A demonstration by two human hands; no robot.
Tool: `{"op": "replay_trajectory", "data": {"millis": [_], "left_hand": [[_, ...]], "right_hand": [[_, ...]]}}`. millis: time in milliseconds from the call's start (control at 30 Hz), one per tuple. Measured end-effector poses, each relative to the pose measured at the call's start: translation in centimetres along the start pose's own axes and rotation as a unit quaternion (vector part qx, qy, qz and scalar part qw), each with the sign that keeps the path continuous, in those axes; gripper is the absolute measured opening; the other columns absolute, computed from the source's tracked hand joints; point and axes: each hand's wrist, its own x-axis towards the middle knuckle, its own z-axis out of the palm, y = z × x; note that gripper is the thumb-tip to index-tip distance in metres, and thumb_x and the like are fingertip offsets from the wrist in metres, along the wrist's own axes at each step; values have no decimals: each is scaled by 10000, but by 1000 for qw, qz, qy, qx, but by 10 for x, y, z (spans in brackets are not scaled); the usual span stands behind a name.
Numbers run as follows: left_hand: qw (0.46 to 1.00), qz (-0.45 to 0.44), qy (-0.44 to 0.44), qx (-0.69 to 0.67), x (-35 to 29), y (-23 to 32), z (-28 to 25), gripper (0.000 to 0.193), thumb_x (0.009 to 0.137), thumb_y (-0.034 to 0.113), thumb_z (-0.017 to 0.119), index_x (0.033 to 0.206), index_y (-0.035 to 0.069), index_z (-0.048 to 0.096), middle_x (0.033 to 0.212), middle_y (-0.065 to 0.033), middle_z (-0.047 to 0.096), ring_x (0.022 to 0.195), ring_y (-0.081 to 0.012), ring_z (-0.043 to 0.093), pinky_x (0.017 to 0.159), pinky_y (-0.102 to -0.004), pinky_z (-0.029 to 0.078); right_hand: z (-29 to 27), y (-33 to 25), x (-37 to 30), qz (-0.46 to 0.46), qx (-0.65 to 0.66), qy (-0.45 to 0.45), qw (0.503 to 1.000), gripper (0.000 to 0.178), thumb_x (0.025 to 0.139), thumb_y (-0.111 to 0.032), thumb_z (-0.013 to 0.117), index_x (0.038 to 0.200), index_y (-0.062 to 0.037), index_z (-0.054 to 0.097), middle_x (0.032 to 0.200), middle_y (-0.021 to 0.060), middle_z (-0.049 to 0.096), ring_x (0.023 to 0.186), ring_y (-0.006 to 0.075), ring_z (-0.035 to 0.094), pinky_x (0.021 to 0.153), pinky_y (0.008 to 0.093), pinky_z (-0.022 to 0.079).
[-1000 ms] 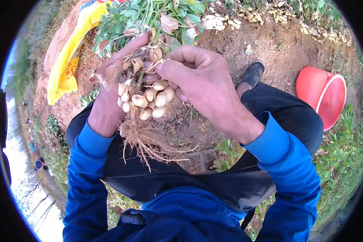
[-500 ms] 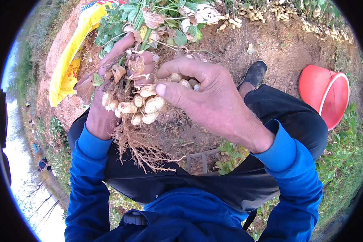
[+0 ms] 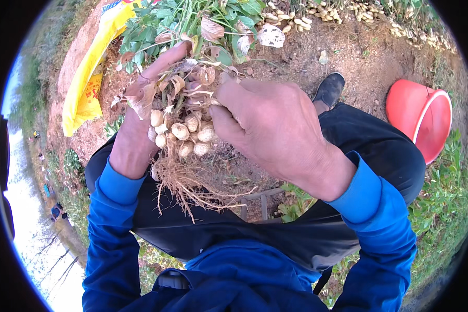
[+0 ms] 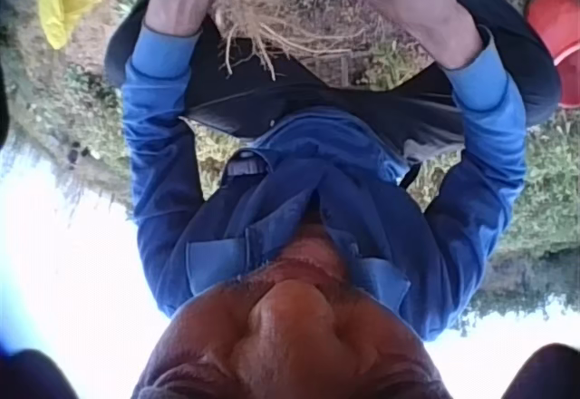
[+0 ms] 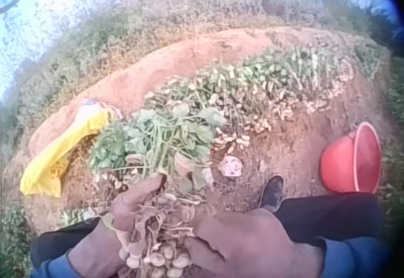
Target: The person sits on the ground and repeatedly pulls peanut plants from the soil, then removes the peanuts from the roots by hand. The peanuts are placed into a nearby red bucket.
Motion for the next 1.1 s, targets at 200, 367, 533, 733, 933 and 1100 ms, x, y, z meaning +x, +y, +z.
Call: {"op": "replay_trajectory", "data": {"millis": [200, 367, 533, 733, 933, 1100], "left_hand": [[994, -78, 30, -68, 1, 11, 5, 288, 982, 313, 603, 1165, 91, 608, 985, -80, 682, 807, -177, 682, 684, -304, 573], [991, -46, 88, 87, -3, 10, 1, 442, 961, 396, 620, 1251, 64, 584, 1109, -139, 656, 890, -219, 685, 726, -352, 594], [994, -34, 66, 75, -5, 9, -4, 394, 999, 409, 532, 1159, 51, 575, 966, -113, 606, 799, -208, 634, 665, -341, 553], [957, -141, -150, -202, 4, 12, -22, 412, 1044, 424, 426, 1048, 36, 564, 794, -82, 545, 691, -195, 573, 593, -329, 503], [925, -190, -145, -296, 8, 15, -8, 493, 1064, 460, 326, 829, 70, 514, 642, -37, 482, 580, -190, 504, 516, -314, 446], [929, -213, -140, -268, 7, 14, -2, 535, 1045, 509, 340, 842, 47, 520, 613, -65, 497, 502, -178, 470, 482, -294, 420]], "right_hand": [[-4, 8, 4, -77, -96, 24, 992, 183, 831, -168, 707, 798, -75, 552, 640, 98, 549, 562, 332, 604, 492, 432, 490], [-15, 12, 12, -132, -134, 27, 982, 196, 831, -180, 715, 804, -82, 548, 653, 98, 529, 603, 320, 618, 507, 427, 494], [0, 16, 6, -86, 6, 26, 996, 146, 846, -167, 713, 838, -59, 614, 695, 101, 593, 636, 284, 629, 546, 403, 495], [3, 8, 5, 261, 381, -15, 887, 316, 959, -254, 671, 741, -29, 626, 626, 38, 579, 540, 88, 532, 484, 269, 410], [6, 6, 1, 384, 499, -121, 767, 471, 1010, -473, 558, 789, -58, 582, 631, -6, 539, 521, 51, 496, 417, 203, 316], [9, 7, 0, 412, 577, -133, 693, 431, 980, -444, 617, 805, -51, 585, 691, -3, 556, 538, 57, 519, 405, 183, 300]]}}
